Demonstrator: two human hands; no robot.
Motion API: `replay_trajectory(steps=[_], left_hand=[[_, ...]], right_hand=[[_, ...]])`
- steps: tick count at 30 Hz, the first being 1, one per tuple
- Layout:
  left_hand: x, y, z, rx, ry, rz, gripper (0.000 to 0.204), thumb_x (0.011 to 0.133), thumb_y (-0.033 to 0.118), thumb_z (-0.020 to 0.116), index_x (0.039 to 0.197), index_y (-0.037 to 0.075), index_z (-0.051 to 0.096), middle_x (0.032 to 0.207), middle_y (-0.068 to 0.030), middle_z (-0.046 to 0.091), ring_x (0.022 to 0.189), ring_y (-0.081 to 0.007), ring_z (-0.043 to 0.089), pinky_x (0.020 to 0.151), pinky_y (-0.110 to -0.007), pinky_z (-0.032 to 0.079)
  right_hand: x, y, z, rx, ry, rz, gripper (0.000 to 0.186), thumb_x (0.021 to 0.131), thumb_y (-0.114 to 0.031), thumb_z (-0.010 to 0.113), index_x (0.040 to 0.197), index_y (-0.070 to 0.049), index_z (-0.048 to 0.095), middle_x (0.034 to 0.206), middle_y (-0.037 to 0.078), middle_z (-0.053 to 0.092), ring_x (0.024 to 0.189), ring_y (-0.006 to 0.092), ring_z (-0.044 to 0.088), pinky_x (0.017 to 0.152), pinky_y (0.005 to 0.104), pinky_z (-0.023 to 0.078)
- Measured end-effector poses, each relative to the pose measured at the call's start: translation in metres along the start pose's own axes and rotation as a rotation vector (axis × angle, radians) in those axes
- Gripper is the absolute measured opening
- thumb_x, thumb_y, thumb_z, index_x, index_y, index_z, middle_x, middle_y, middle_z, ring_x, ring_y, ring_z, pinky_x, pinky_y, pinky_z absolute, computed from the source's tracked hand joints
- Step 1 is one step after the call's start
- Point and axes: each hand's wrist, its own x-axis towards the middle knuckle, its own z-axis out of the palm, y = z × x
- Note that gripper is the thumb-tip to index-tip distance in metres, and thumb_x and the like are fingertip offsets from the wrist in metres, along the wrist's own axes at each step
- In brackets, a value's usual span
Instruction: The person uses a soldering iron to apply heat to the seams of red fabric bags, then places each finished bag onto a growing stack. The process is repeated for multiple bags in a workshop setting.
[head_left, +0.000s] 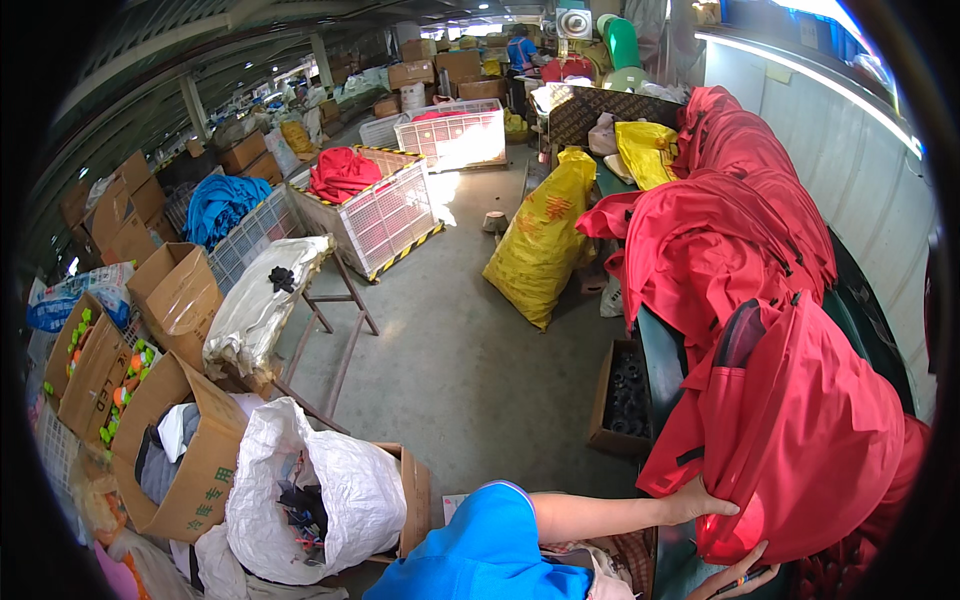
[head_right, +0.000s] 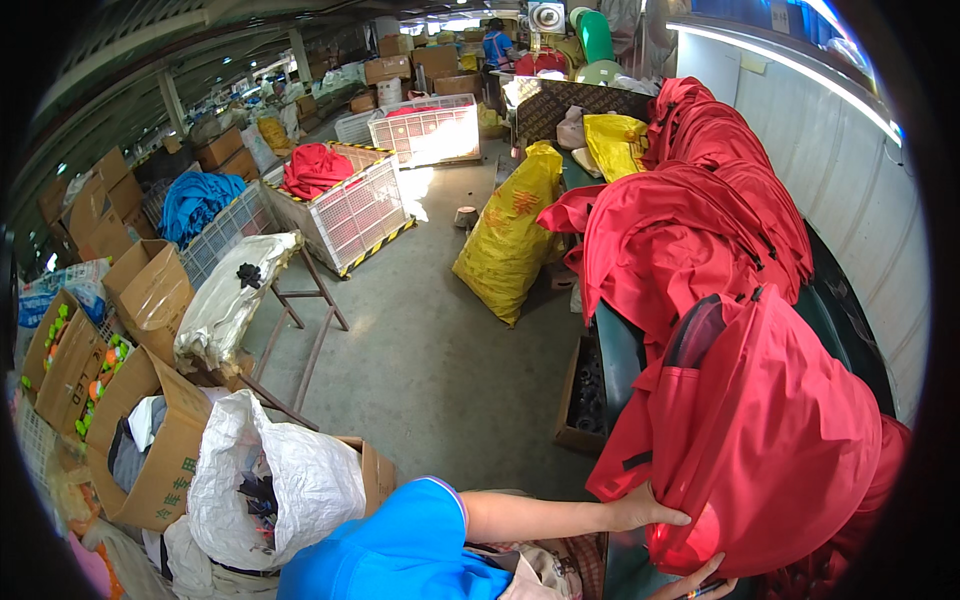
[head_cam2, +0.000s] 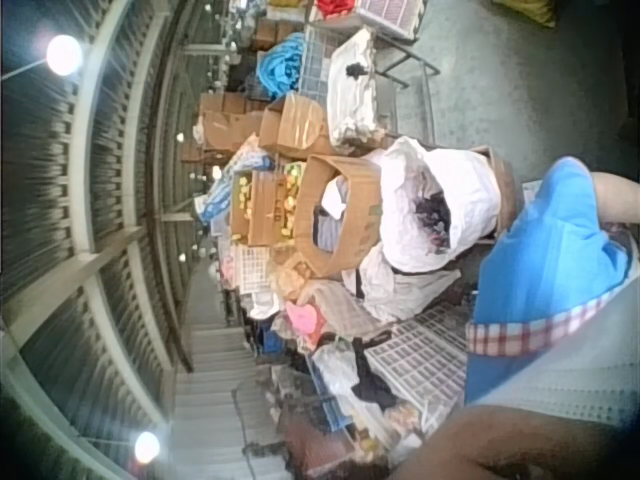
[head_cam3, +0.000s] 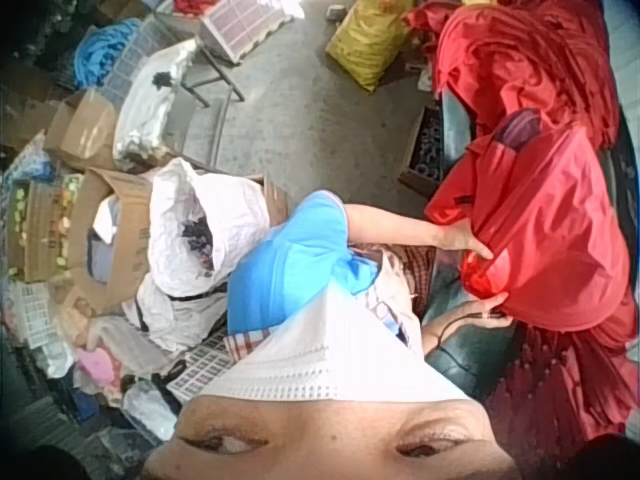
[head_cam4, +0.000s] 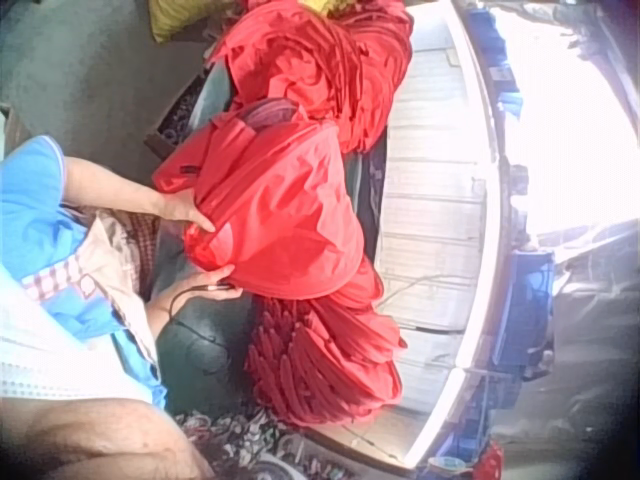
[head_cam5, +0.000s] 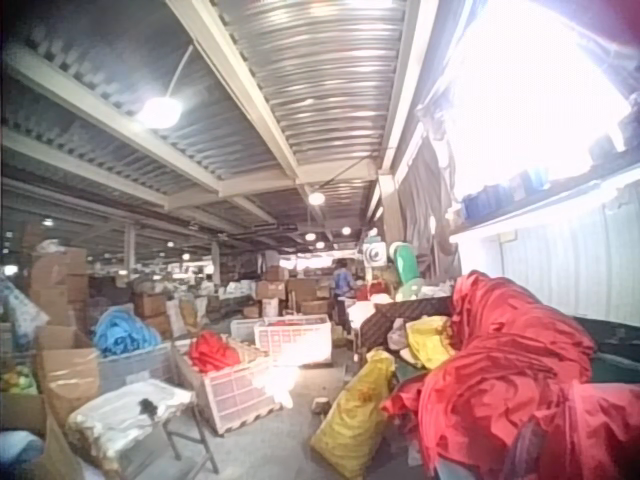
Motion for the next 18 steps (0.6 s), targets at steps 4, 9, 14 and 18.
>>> replay_trajectory(steps=[4, 9, 14, 18], left_hand=[[0.0010, -0.0019, -0.0012, -0.017, -0.009, -0.002, 0.087, 0.077, 0.019, 0.087, 0.147, 0.000, 0.038, 0.144, -0.0128, 0.053, 0.134, -0.0225, 0.051, 0.113, -0.037, 0.044], [0.0012, -0.0020, -0.0022, -0.037, -0.019, -0.017, 0.089, 0.078, 0.019, 0.087, 0.148, 0.000, 0.036, 0.146, -0.0131, 0.051, 0.135, -0.0228, 0.050, 0.113, -0.038, 0.043], [0.0027, -0.0041, -0.0036, -0.041, -0.039, -0.010, 0.088, 0.079, 0.018, 0.086, 0.149, 0.000, 0.036, 0.146, -0.0128, 0.051, 0.135, -0.0225, 0.050, 0.113, -0.038, 0.044], [0.0023, -0.0003, -0.0051, -0.042, -0.082, -0.042, 0.093, 0.078, 0.019, 0.085, 0.152, 0.000, 0.031, 0.151, -0.0132, 0.046, 0.140, -0.0231, 0.044, 0.117, -0.038, 0.038]], right_hand=[[-0.0008, 0.0028, 0.0017, 0.111, -0.019, 0.113, 0.034, 0.092, -0.013, 0.076, 0.120, 0.002, 0.064, 0.117, 0.027, 0.063, 0.091, 0.0372, 0.068, 0.078, 0.0417, 0.058], [-0.0002, 0.0022, 0.0030, 0.225, -0.029, 0.224, 0.033, 0.094, -0.012, 0.073, 0.124, -0.001, 0.063, 0.125, 0.028, 0.059, 0.097, 0.0388, 0.068, 0.083, 0.0427, 0.058], [-0.0012, 0.0000, -0.0008, 0.105, -0.046, 0.118, 0.033, 0.095, -0.014, 0.072, 0.124, -0.002, 0.062, 0.122, 0.028, 0.061, 0.096, 0.0389, 0.067, 0.081, 0.0419, 0.057], [-0.0029, 0.0027, -0.0040, 0.026, -0.051, 0.064, 0.036, 0.094, -0.014, 0.074, 0.126, -0.003, 0.062, 0.120, 0.027, 0.063, 0.096, 0.0380, 0.068, 0.081, 0.0416, 0.057]])
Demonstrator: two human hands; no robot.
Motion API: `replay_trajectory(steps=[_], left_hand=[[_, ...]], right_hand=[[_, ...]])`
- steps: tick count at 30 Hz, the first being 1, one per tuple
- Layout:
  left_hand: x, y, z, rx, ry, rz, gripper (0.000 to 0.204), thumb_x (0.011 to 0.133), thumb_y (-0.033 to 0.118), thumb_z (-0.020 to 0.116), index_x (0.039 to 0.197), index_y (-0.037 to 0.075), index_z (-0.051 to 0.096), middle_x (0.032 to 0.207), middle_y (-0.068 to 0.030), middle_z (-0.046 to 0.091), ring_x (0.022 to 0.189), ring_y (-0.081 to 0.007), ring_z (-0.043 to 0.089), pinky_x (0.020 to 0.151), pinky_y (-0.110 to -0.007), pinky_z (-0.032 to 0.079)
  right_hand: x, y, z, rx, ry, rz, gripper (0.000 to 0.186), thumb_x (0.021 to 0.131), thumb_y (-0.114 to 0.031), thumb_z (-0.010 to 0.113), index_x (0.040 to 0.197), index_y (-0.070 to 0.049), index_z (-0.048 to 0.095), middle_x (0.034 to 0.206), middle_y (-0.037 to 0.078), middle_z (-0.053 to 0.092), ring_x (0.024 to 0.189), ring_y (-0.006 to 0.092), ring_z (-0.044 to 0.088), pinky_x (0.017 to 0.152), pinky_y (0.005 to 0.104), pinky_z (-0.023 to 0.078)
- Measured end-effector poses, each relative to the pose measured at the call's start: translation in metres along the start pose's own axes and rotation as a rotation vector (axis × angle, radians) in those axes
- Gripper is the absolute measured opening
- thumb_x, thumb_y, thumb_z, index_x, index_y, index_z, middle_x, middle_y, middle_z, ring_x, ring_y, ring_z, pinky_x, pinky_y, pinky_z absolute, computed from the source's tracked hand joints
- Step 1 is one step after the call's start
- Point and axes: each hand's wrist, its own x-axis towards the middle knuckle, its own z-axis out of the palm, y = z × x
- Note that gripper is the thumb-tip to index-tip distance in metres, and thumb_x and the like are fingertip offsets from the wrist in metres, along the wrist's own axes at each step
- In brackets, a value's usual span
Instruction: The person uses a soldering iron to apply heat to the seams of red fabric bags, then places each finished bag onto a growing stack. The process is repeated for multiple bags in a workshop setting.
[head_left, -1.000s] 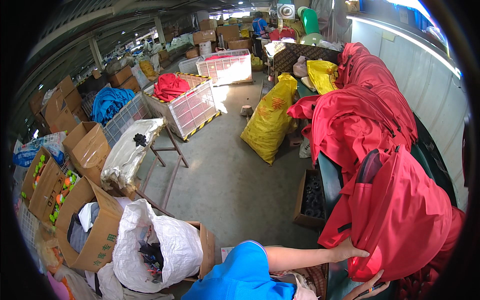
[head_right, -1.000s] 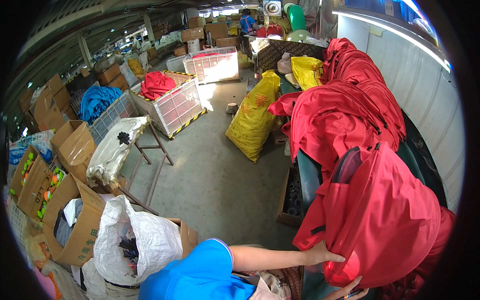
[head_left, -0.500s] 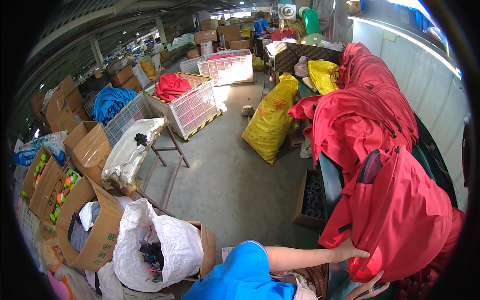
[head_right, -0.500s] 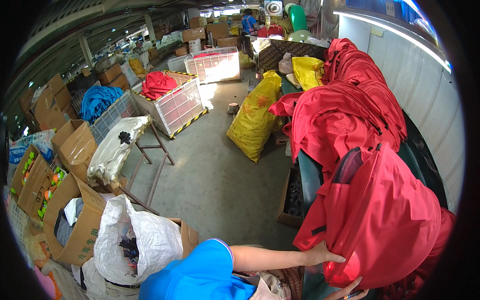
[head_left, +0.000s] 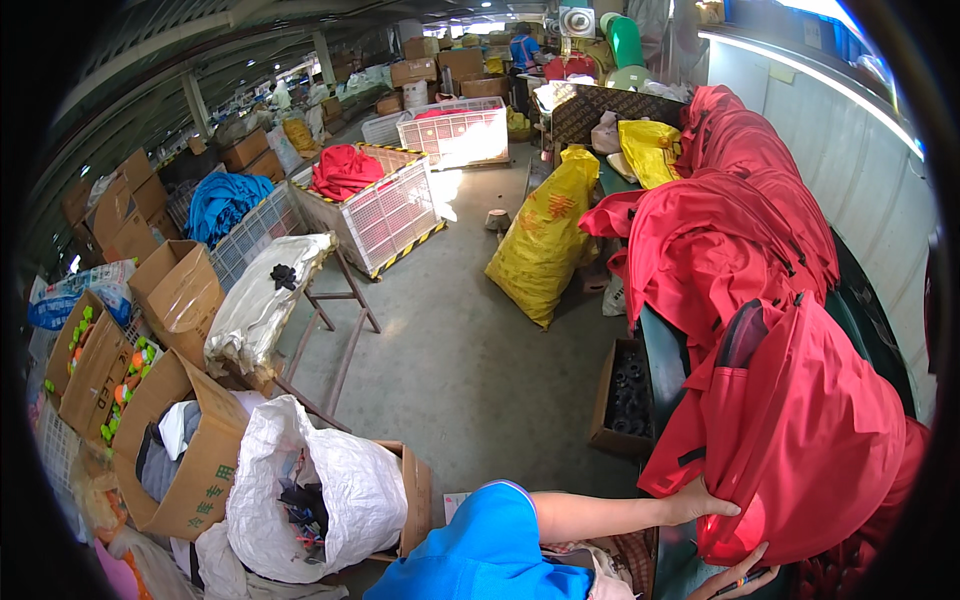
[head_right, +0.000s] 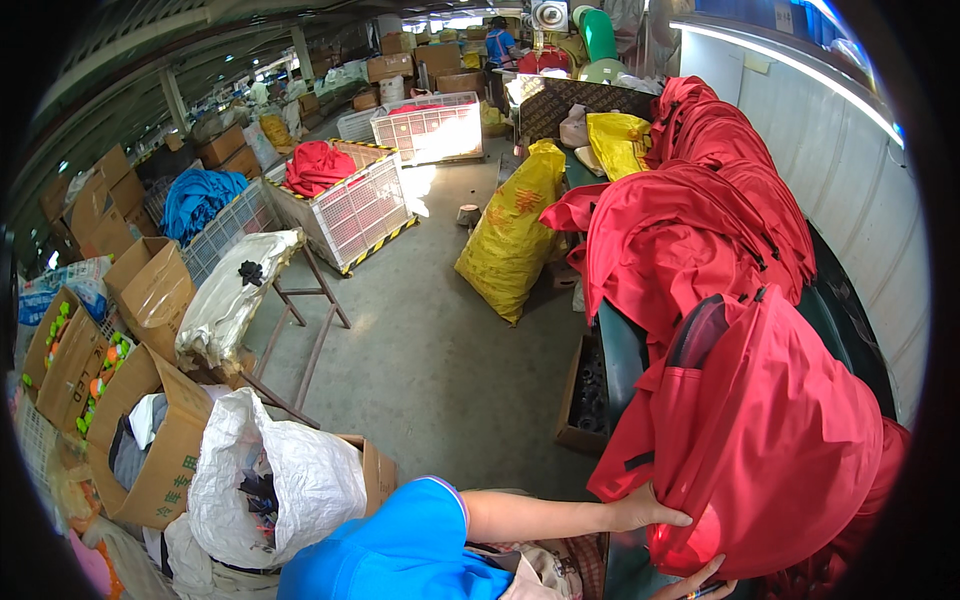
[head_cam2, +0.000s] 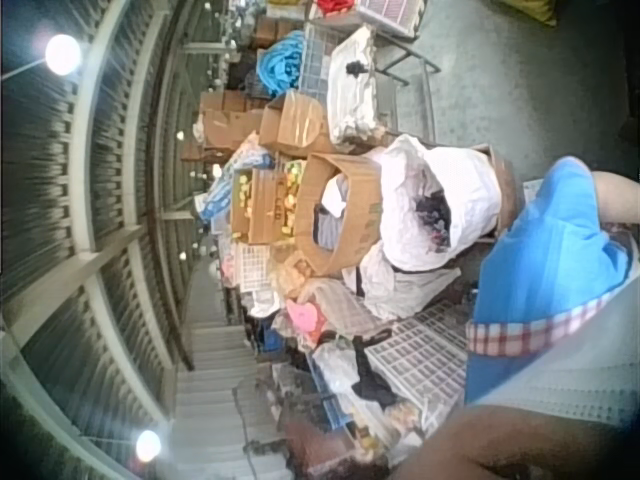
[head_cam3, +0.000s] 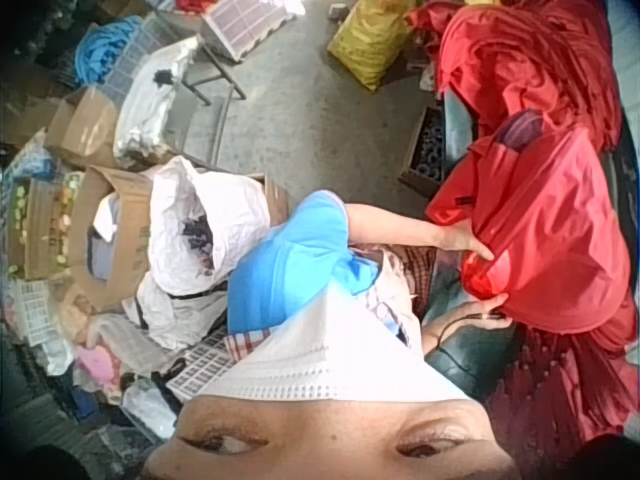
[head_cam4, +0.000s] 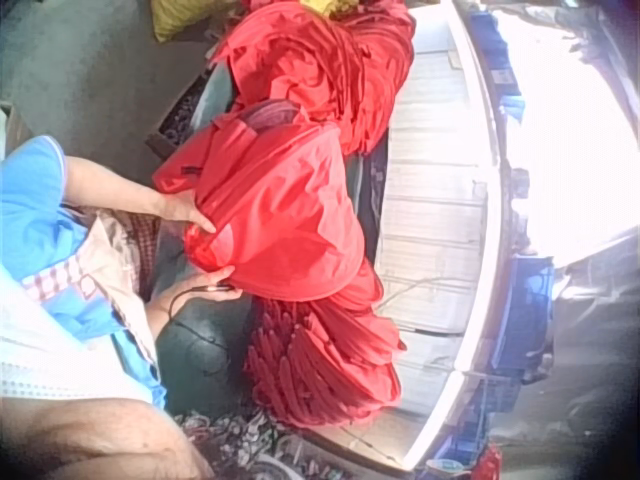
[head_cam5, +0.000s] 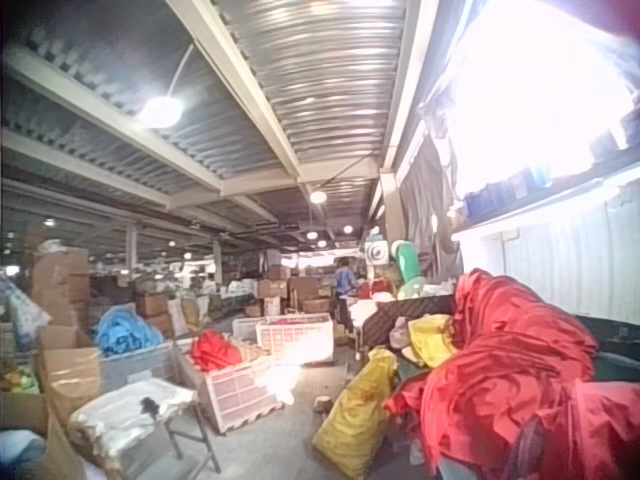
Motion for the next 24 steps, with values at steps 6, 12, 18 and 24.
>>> replay_trajectory(steps=[6, 12, 18, 24], left_hand=[[-0.0005, 0.0012, 0.0017, 0.023, 0.004, -0.011, 0.096, 0.078, 0.020, 0.084, 0.153, 0.000, 0.028, 0.153, -0.0139, 0.044, 0.142, -0.0238, 0.043, 0.118, -0.038, 0.036], [-0.0011, 0.0027, 0.0012, 0.008, 0.014, -0.029, 0.098, 0.077, 0.021, 0.085, 0.153, 0.000, 0.027, 0.153, -0.0141, 0.043, 0.142, -0.0242, 0.042, 0.119, -0.038, 0.036], [-0.0012, 0.0027, 0.0018, 0.000, 0.016, -0.025, 0.099, 0.077, 0.021, 0.086, 0.154, 0.001, 0.027, 0.154, -0.0140, 0.042, 0.143, -0.0244, 0.041, 0.119, -0.038, 0.036], [-0.0012, 0.0044, 0.0026, 0.005, 0.019, -0.044, 0.101, 0.076, 0.020, 0.087, 0.154, 0.001, 0.026, 0.154, -0.0141, 0.042, 0.143, -0.0246, 0.042, 0.119, -0.038, 0.035]], right_hand=[[0.0009, 0.0004, 0.0027, 0.027, 0.017, 0.018, 0.038, 0.094, -0.015, 0.074, 0.127, -0.002, 0.061, 0.122, 0.026, 0.062, 0.099, 0.0371, 0.067, 0.083, 0.0418, 0.057], [0.0011, 0.0020, 0.0045, 0.046, 0.012, 0.040, 0.040, 0.094, -0.016, 0.074, 0.128, -0.001, 0.060, 0.123, 0.026, 0.062, 0.101, 0.0364, 0.066, 0.085, 0.0419, 0.057], [0.0010, 0.0030, 0.0063, 0.062, 0.008, 0.056, 0.041, 0.094, -0.017, 0.074, 0.128, -0.001, 0.060, 0.124, 0.025, 0.061, 0.103, 0.0357, 0.065, 0.087, 0.0420, 0.056], [0.0008, 0.0040, 0.0079, 0.085, 0.005, 0.076, 0.042, 0.094, -0.018, 0.074, 0.129, 0.000, 0.059, 0.125, 0.025, 0.060, 0.105, 0.0350, 0.065, 0.089, 0.0422, 0.055]])
